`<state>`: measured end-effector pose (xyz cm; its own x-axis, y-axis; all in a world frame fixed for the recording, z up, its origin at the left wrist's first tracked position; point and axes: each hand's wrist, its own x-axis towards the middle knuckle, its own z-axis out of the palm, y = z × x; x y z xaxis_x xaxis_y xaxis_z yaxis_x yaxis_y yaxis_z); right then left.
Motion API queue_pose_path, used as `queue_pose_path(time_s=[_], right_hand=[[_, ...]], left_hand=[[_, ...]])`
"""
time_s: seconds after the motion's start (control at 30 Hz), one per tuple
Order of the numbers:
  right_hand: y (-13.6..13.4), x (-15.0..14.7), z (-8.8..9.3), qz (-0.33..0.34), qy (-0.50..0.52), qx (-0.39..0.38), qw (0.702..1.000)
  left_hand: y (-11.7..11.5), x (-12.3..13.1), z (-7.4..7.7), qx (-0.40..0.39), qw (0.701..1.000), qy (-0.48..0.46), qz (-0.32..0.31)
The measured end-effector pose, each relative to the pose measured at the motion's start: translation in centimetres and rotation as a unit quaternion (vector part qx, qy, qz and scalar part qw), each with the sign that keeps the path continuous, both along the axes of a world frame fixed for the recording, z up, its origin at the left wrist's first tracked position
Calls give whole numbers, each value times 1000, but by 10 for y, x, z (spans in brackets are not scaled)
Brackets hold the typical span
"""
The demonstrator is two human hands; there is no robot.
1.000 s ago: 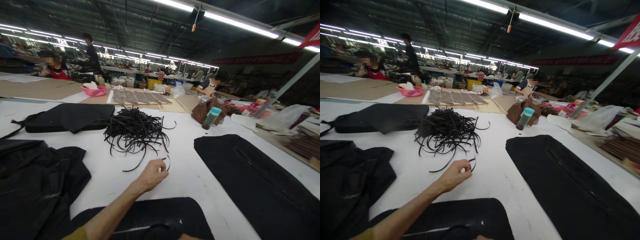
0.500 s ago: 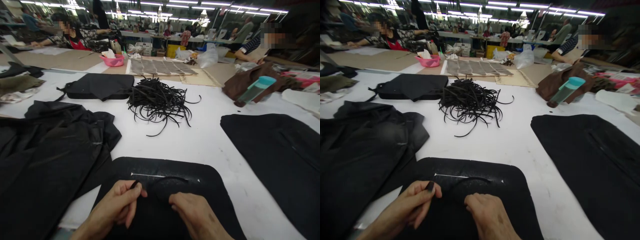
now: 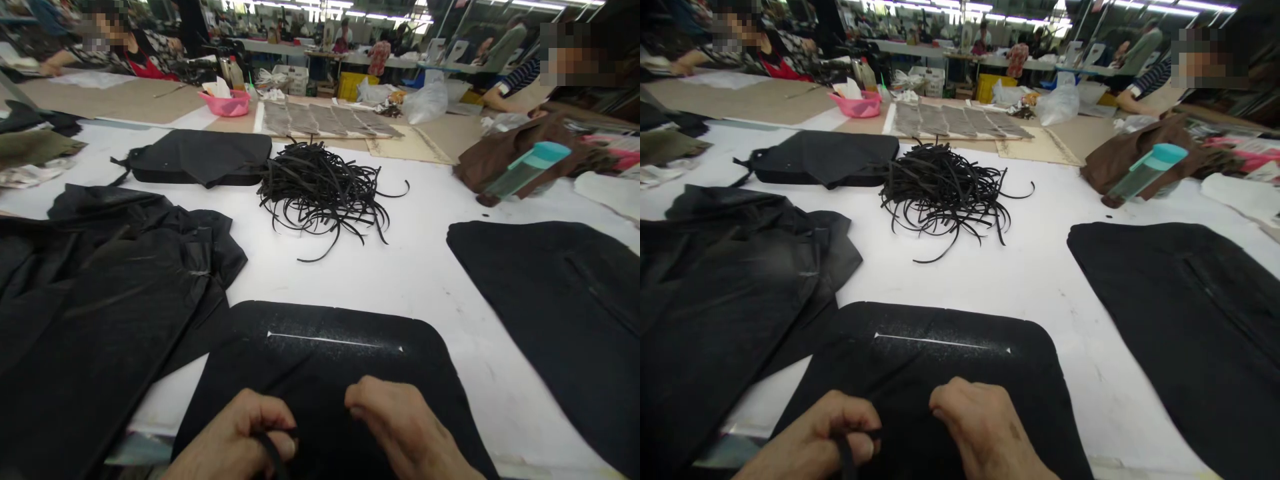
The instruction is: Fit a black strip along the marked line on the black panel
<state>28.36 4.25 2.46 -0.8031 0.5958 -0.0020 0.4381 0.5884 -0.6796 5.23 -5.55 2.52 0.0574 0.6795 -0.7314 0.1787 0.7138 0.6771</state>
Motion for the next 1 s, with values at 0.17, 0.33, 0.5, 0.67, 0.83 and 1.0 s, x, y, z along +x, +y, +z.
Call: queue_pose_path(time_s=[0.17,0.33,0.5,0.67,0.83,1.0], right_hand=[[16,35,-20,-156,-82,-64,982],[25,52,-44,-274,-99,-200,935],[34,60,-60,-346,-107,-250,898],[38,64,-64,-346,-99,-239,902],[41,60,-65,-333,-104,-233,908],[43,60,-76,-358,-134,-231,895]], left_hand=[[2,-22,-9,46,997,26,47],[12,-30,-6,87,987,108,84],[28,-23,-19,118,977,112,136],[37,-24,-34,156,962,154,166],[41,-25,-44,185,939,259,134],[43,-25,-51,182,929,292,134]])
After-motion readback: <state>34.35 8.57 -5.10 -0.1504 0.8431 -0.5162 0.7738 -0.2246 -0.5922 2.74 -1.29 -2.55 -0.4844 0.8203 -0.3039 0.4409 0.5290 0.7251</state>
